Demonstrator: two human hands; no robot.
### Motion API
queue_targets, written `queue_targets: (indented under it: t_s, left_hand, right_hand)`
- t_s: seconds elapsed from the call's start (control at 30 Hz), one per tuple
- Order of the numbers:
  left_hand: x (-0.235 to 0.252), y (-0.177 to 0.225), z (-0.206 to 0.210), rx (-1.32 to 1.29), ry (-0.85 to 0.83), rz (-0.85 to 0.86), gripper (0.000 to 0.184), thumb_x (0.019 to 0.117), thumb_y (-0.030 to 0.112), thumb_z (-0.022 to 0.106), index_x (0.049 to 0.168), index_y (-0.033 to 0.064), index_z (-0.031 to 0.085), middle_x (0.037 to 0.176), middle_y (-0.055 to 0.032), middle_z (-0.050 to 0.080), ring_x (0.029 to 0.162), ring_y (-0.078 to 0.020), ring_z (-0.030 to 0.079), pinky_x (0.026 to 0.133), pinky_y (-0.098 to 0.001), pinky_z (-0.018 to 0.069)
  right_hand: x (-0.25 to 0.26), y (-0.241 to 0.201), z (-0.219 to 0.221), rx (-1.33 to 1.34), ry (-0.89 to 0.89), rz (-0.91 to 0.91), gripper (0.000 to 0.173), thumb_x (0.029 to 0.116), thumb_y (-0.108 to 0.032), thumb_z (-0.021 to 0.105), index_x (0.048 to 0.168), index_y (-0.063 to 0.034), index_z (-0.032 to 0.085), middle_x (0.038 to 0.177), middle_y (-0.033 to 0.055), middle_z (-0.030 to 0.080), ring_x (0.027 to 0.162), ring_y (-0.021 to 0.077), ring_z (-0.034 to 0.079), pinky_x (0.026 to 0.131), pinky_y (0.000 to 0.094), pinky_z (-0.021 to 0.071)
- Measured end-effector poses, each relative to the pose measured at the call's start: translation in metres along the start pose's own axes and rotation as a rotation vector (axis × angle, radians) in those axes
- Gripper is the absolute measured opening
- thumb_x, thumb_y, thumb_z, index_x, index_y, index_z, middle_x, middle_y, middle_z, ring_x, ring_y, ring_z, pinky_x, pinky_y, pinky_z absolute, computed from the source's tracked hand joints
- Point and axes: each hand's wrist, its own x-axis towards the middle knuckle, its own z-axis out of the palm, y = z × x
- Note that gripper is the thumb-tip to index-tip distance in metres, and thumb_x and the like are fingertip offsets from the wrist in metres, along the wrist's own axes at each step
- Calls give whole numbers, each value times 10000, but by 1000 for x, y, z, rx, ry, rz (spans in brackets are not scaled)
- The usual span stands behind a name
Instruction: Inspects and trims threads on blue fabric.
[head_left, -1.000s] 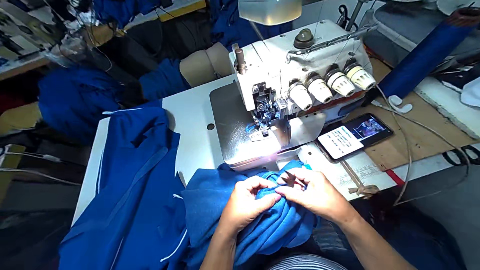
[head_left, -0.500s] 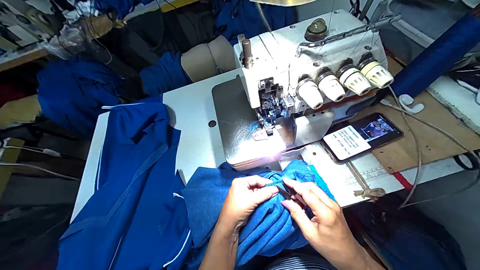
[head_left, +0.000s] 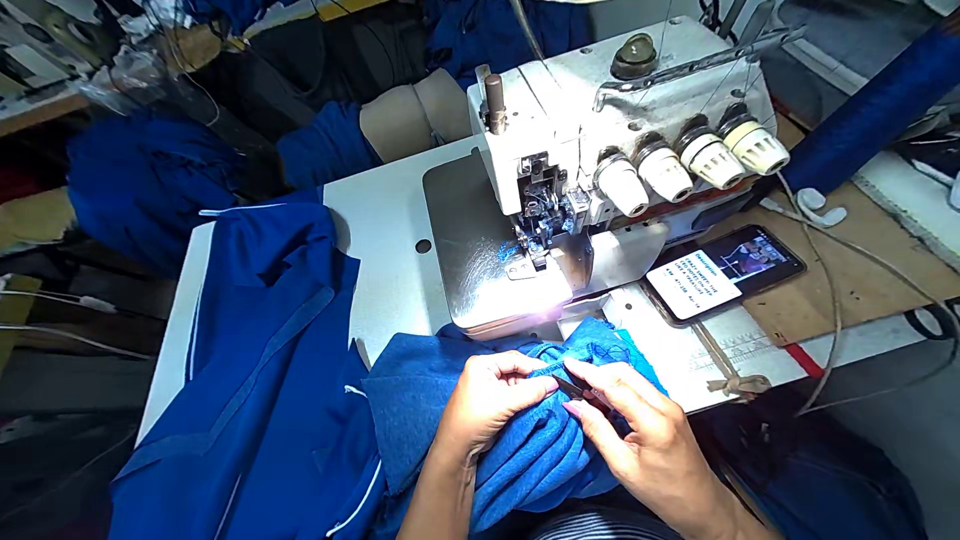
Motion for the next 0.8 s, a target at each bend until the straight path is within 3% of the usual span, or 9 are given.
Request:
queue_targets:
  t_s: [0.57, 0.8]
  left_hand:
    - [0, -1, -3, 30, -60, 38, 43, 836, 15, 766, 808, 48, 765, 843, -20, 717, 746, -45, 650, 700, -192, 551]
    - [0, 1, -4, -11, -115, 20, 79, 849, 22, 755, 777, 53, 759, 839, -7, 712, 782, -40, 655, 729, -199, 551]
  right_hand:
    - [-3, 4, 6, 13, 46, -45, 259, 962, -135, 650, 1189, -46, 738, 1005, 45, 695, 894, 40, 664, 796, 162, 569]
    - [-5, 16, 13, 57, 69, -143, 229, 985, -112, 645, 1194, -56, 719, 1043, 67, 708, 970, 82, 679, 875, 208, 571]
